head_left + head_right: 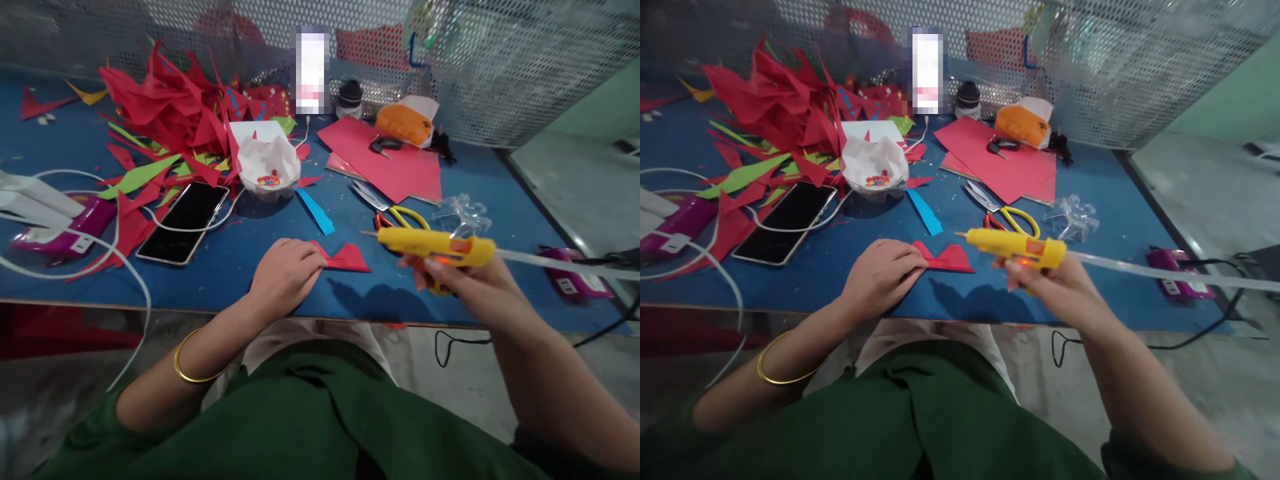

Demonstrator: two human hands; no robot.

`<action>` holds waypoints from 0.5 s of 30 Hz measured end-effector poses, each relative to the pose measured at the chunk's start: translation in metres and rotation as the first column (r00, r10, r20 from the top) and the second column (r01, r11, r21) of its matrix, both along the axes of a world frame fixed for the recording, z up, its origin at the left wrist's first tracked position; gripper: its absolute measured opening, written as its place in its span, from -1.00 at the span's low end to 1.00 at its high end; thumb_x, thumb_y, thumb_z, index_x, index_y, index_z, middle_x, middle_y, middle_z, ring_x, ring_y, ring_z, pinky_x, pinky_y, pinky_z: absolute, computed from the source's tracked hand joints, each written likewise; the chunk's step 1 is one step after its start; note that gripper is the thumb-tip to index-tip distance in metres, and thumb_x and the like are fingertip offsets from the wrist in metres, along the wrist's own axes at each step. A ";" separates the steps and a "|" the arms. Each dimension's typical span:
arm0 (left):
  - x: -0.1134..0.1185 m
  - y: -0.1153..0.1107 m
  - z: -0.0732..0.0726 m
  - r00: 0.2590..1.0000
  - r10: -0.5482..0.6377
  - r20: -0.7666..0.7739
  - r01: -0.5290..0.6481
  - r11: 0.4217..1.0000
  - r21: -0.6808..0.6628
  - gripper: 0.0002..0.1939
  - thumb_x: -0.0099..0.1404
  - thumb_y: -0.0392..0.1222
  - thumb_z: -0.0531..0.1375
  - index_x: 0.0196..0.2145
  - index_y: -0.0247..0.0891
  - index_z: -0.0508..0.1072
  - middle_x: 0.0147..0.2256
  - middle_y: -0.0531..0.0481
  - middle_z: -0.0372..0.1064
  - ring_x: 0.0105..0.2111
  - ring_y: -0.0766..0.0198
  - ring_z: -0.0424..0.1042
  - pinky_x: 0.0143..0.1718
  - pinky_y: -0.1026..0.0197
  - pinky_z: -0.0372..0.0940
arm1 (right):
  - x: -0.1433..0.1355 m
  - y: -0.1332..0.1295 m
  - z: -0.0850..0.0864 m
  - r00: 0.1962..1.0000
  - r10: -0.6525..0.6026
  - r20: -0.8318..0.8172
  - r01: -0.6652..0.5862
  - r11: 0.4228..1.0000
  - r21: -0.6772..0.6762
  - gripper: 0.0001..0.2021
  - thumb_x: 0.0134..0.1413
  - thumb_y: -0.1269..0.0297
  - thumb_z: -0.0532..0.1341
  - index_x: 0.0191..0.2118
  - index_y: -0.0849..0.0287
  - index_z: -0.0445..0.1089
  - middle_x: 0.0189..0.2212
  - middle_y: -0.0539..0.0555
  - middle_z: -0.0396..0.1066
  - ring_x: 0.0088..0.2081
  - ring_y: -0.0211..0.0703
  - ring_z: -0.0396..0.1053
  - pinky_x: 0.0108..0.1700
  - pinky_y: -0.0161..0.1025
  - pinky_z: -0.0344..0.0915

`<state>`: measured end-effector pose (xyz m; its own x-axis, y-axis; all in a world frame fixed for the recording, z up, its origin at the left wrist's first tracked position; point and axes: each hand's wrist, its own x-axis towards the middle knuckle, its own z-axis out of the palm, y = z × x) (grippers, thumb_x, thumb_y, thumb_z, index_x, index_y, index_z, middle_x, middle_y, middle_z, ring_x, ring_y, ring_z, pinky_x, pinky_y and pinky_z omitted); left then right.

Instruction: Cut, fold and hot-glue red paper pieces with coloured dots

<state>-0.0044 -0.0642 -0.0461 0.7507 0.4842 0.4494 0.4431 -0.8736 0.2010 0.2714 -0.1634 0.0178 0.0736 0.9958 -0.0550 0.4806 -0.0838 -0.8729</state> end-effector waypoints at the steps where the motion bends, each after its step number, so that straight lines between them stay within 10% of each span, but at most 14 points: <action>1: -0.001 -0.001 0.000 1.000 -0.007 0.010 0.007 1.000 0.015 -0.83 0.41 -0.26 0.12 -0.26 -0.22 0.51 -0.27 -0.02 0.54 -0.27 0.17 0.47 -0.21 0.11 0.25 | -0.009 -0.002 -0.002 0.999 0.028 0.017 -0.027 0.999 -0.017 -0.60 0.10 -0.09 0.25 -0.50 0.16 0.47 -0.46 0.13 0.52 -0.45 -0.17 0.42 -0.42 -0.26 0.34; 15: -0.007 -0.007 0.004 0.998 -0.029 0.049 0.028 1.000 0.008 -0.78 0.40 -0.33 0.09 -0.23 -0.25 0.55 -0.23 -0.04 0.59 -0.20 0.18 0.52 -0.18 0.13 0.40 | -0.034 -0.009 -0.025 0.981 0.077 0.176 -0.061 0.993 -0.097 -0.75 0.15 -0.02 0.23 -0.33 0.05 0.44 -0.44 0.04 0.51 -0.52 -0.10 0.42 -0.59 -0.22 0.34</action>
<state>-0.0115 -0.0714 -0.0423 0.7410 0.4596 0.4896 0.4076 -0.8872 0.2160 0.2378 -0.1722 -0.0075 0.0217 0.9903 -0.1374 0.6363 -0.1197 -0.7621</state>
